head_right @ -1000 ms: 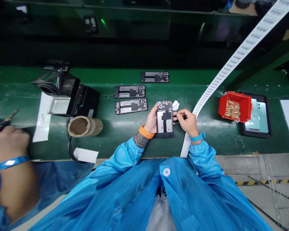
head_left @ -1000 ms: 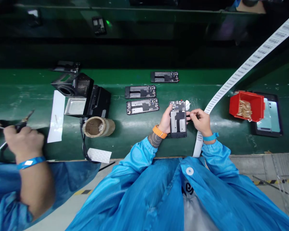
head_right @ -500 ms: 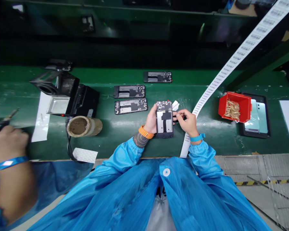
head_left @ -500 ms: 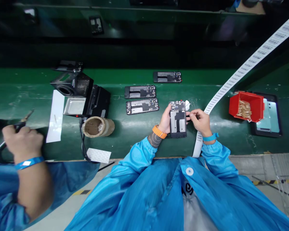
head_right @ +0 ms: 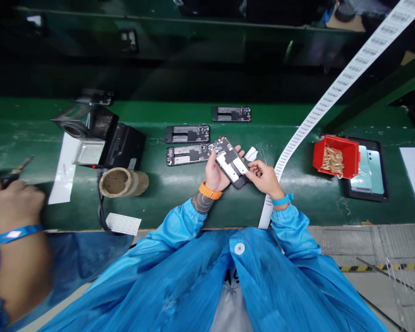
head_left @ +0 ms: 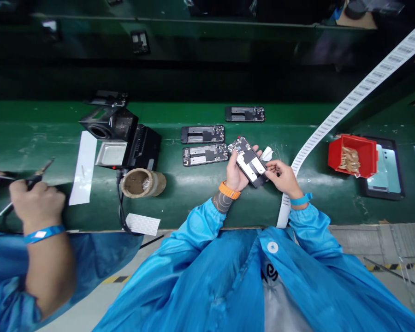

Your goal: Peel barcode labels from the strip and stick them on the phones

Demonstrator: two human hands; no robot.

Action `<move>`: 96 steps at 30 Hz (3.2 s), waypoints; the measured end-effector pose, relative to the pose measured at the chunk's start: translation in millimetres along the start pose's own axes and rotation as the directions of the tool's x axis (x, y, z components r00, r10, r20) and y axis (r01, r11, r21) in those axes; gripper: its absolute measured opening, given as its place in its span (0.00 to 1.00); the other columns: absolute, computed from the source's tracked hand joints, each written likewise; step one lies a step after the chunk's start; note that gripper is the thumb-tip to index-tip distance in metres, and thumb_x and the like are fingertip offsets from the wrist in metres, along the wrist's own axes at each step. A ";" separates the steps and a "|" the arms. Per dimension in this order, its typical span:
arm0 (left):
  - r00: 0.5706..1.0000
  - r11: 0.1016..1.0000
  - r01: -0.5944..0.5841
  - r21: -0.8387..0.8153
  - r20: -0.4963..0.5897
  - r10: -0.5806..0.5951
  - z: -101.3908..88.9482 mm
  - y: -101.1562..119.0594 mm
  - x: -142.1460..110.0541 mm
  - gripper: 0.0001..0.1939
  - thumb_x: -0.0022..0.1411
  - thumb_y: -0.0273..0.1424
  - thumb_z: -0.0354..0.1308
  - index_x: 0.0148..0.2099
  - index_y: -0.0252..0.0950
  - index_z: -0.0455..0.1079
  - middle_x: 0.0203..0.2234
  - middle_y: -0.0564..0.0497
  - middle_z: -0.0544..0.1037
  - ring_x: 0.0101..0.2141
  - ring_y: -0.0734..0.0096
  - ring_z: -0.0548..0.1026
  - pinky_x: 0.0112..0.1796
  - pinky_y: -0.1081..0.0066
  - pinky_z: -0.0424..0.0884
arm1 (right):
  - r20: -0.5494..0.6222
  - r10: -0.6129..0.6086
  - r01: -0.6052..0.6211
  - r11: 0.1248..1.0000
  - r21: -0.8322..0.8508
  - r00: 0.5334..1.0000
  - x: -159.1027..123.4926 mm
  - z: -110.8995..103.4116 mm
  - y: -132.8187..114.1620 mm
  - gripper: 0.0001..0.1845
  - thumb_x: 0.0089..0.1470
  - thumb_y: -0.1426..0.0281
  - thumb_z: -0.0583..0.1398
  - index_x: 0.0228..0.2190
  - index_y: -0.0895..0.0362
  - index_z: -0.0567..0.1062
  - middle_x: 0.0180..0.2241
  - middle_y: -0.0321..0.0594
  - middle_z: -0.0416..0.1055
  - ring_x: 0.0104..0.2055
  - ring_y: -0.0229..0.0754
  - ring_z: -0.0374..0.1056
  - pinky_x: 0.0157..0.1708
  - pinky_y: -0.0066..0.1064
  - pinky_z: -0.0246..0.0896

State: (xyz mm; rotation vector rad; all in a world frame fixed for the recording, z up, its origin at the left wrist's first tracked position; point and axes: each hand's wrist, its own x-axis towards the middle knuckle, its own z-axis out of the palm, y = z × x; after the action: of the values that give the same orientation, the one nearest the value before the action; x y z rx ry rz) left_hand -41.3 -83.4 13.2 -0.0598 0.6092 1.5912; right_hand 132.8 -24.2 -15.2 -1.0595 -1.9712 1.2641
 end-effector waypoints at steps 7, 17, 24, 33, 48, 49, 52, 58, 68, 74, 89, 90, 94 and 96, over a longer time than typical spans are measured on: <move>0.998 0.999 0.023 -0.036 0.056 -0.021 2.2 2.8 -2.2 0.30 0.75 0.46 0.38 0.56 0.32 0.74 0.56 0.41 0.77 0.59 0.54 0.73 0.58 0.57 0.69 | 0.048 0.003 0.000 0.999 -0.046 0.999 -0.8 0.0 -6.7 0.14 0.53 0.56 0.65 0.30 0.54 0.75 0.21 0.31 0.68 0.22 0.36 0.60 0.24 0.29 0.57; 1.000 0.999 -0.030 -0.039 0.007 0.031 4.5 1.2 0.0 0.23 0.74 0.41 0.44 0.55 0.35 0.73 0.45 0.45 0.82 0.55 0.58 0.76 0.57 0.58 0.69 | -0.266 -0.112 0.101 0.993 -0.057 0.957 -2.2 1.0 7.7 0.10 0.58 0.61 0.62 0.31 0.55 0.74 0.26 0.34 0.71 0.27 0.38 0.66 0.28 0.31 0.62; 1.000 0.997 -0.013 -0.074 -0.001 0.013 -10.6 9.9 3.0 0.40 0.66 0.64 0.37 0.53 0.36 0.72 0.49 0.37 0.79 0.54 0.49 0.76 0.52 0.52 0.71 | -0.032 -0.577 0.554 0.797 -0.243 0.816 -14.8 21.9 -19.2 0.06 0.55 0.69 0.66 0.37 0.51 0.77 0.36 0.42 0.76 0.38 0.47 0.72 0.39 0.43 0.70; 0.993 0.997 0.026 -0.074 0.118 -0.018 -17.2 13.1 5.1 0.41 0.64 0.63 0.42 0.57 0.34 0.71 0.46 0.38 0.80 0.56 0.49 0.73 0.55 0.51 0.67 | 0.147 -0.648 0.659 0.697 -0.281 0.748 -17.6 35.6 -21.6 0.19 0.53 0.68 0.68 0.48 0.50 0.75 0.46 0.46 0.74 0.48 0.53 0.70 0.48 0.51 0.66; 0.991 0.996 0.081 -0.022 0.106 -0.078 -4.3 11.5 1.2 0.29 0.71 0.53 0.43 0.49 0.36 0.74 0.37 0.43 0.81 0.46 0.56 0.79 0.51 0.57 0.71 | -0.394 -0.049 0.068 0.997 0.034 0.918 -7.2 14.0 -0.9 0.14 0.60 0.58 0.60 0.32 0.55 0.77 0.27 0.36 0.73 0.30 0.42 0.67 0.31 0.34 0.62; 0.991 0.996 0.089 -0.015 0.100 -0.087 -3.5 10.8 0.6 0.26 0.72 0.50 0.43 0.49 0.37 0.74 0.36 0.44 0.81 0.45 0.57 0.80 0.51 0.57 0.71 | -0.419 0.010 0.019 0.998 0.066 0.908 -5.8 12.4 3.3 0.15 0.59 0.56 0.60 0.30 0.55 0.76 0.26 0.34 0.71 0.29 0.41 0.65 0.30 0.33 0.60; 0.992 0.996 0.087 0.014 0.092 -0.088 -2.2 9.7 -0.7 0.20 0.72 0.43 0.45 0.49 0.37 0.74 0.36 0.46 0.81 0.43 0.60 0.80 0.51 0.58 0.71 | -0.403 0.101 -0.031 0.984 0.178 0.910 -2.2 11.1 11.6 0.17 0.57 0.54 0.61 0.28 0.55 0.74 0.24 0.32 0.65 0.28 0.39 0.61 0.30 0.31 0.57; 0.992 0.991 0.069 0.111 0.098 -0.080 -4.7 7.3 -0.2 0.15 0.64 0.40 0.58 0.48 0.38 0.72 0.39 0.47 0.81 0.42 0.60 0.79 0.49 0.60 0.71 | -0.358 0.223 -0.055 0.904 0.424 0.906 0.2 17.6 7.0 0.18 0.54 0.53 0.63 0.27 0.54 0.71 0.24 0.31 0.62 0.27 0.37 0.58 0.30 0.29 0.58; 0.991 0.961 -0.038 0.274 0.136 0.000 -9.3 -3.1 -0.8 0.23 0.51 0.34 0.70 0.50 0.41 0.73 0.42 0.52 0.81 0.44 0.61 0.78 0.52 0.58 0.69 | -0.255 0.126 -0.035 0.943 0.331 0.959 -0.4 16.6 9.8 0.18 0.58 0.51 0.59 0.32 0.53 0.70 0.26 0.32 0.65 0.28 0.40 0.61 0.31 0.31 0.61; 0.995 0.949 -0.085 0.302 0.068 0.068 -10.7 -8.6 2.5 0.20 0.47 0.30 0.72 0.44 0.36 0.75 0.39 0.50 0.82 0.49 0.56 0.77 0.56 0.57 0.67 | -0.114 0.026 0.005 0.965 0.260 0.993 -2.5 15.9 6.7 0.17 0.58 0.52 0.62 0.31 0.54 0.74 0.25 0.33 0.67 0.28 0.39 0.60 0.30 0.31 0.58; 0.991 0.945 -0.074 0.319 0.127 0.035 -12.7 -7.8 3.2 0.24 0.46 0.33 0.73 0.46 0.35 0.75 0.40 0.46 0.83 0.48 0.52 0.79 0.55 0.54 0.69 | -0.076 0.066 -0.046 0.970 0.239 0.995 -3.0 15.0 -9.6 0.23 0.54 0.49 0.62 0.24 0.55 0.71 0.20 0.31 0.61 0.24 0.36 0.53 0.25 0.29 0.51; 0.992 0.945 -0.077 0.317 0.123 0.039 -13.2 -7.9 3.3 0.24 0.46 0.33 0.73 0.46 0.35 0.75 0.40 0.47 0.83 0.48 0.52 0.79 0.55 0.54 0.69 | -0.075 0.065 -0.045 0.969 0.245 0.995 -3.1 15.1 -10.3 0.23 0.54 0.48 0.62 0.24 0.55 0.71 0.20 0.31 0.61 0.24 0.36 0.53 0.25 0.29 0.51; 0.992 0.948 -0.079 0.308 0.115 0.045 -14.8 -8.2 3.8 0.23 0.46 0.32 0.73 0.45 0.35 0.75 0.39 0.47 0.83 0.49 0.51 0.79 0.55 0.54 0.68 | -0.063 0.054 -0.036 0.965 0.260 0.997 -3.0 14.9 -12.7 0.23 0.53 0.48 0.63 0.24 0.55 0.71 0.20 0.31 0.62 0.23 0.36 0.54 0.25 0.29 0.52; 0.992 0.948 -0.079 0.308 0.120 0.044 -15.0 -8.2 4.0 0.23 0.46 0.32 0.73 0.46 0.35 0.75 0.39 0.47 0.83 0.49 0.51 0.79 0.56 0.53 0.69 | -0.052 0.057 -0.041 0.965 0.257 0.997 -2.8 14.6 -13.6 0.24 0.53 0.47 0.63 0.24 0.55 0.71 0.20 0.31 0.63 0.23 0.36 0.55 0.25 0.29 0.52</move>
State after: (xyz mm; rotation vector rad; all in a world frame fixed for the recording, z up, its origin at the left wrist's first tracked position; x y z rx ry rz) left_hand -38.9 -86.1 -4.1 0.2856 0.7739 1.5289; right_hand 118.5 -36.7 -8.6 -1.0087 -1.6921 1.4519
